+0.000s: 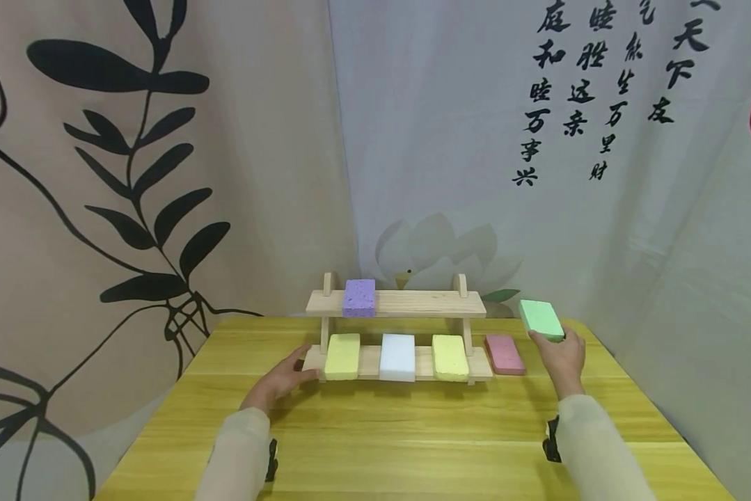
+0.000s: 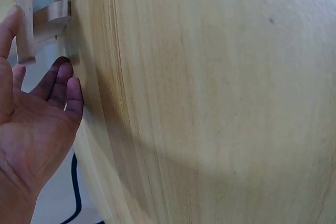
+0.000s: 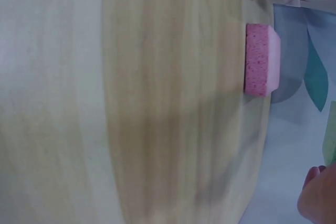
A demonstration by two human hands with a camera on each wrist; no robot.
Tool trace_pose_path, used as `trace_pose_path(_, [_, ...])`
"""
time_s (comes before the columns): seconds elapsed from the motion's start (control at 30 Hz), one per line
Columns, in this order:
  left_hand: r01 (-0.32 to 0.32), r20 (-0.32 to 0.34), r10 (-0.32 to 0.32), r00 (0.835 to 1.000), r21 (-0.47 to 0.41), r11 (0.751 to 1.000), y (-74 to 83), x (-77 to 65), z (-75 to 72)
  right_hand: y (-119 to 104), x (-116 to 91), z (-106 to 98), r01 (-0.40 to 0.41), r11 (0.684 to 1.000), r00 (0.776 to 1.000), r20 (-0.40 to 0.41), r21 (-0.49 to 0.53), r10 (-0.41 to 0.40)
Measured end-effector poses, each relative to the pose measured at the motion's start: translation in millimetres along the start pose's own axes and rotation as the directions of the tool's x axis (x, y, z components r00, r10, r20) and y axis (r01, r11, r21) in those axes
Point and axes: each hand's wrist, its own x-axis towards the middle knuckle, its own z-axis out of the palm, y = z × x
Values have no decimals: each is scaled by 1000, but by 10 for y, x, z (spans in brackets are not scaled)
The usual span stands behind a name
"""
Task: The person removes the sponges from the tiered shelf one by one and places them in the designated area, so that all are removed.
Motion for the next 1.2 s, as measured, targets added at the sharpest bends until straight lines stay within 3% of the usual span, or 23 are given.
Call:
trace_pose_path(0.33, [3, 6, -3, 1000, -22, 1000, -34, 39, 10, 167, -37, 19, -60, 998, 998, 33, -8, 60])
trace_pose_path(0.57, [-6, -5, 6, 1000, -19, 1000, 15, -5, 10, 226, -54, 24, -68, 997, 996, 56, -19, 69])
trace_pose_path(1.2, [-7, -8, 7, 1000, -6, 1000, -32, 26, 4, 410, -63, 29, -80, 997, 992, 94, -15, 81])
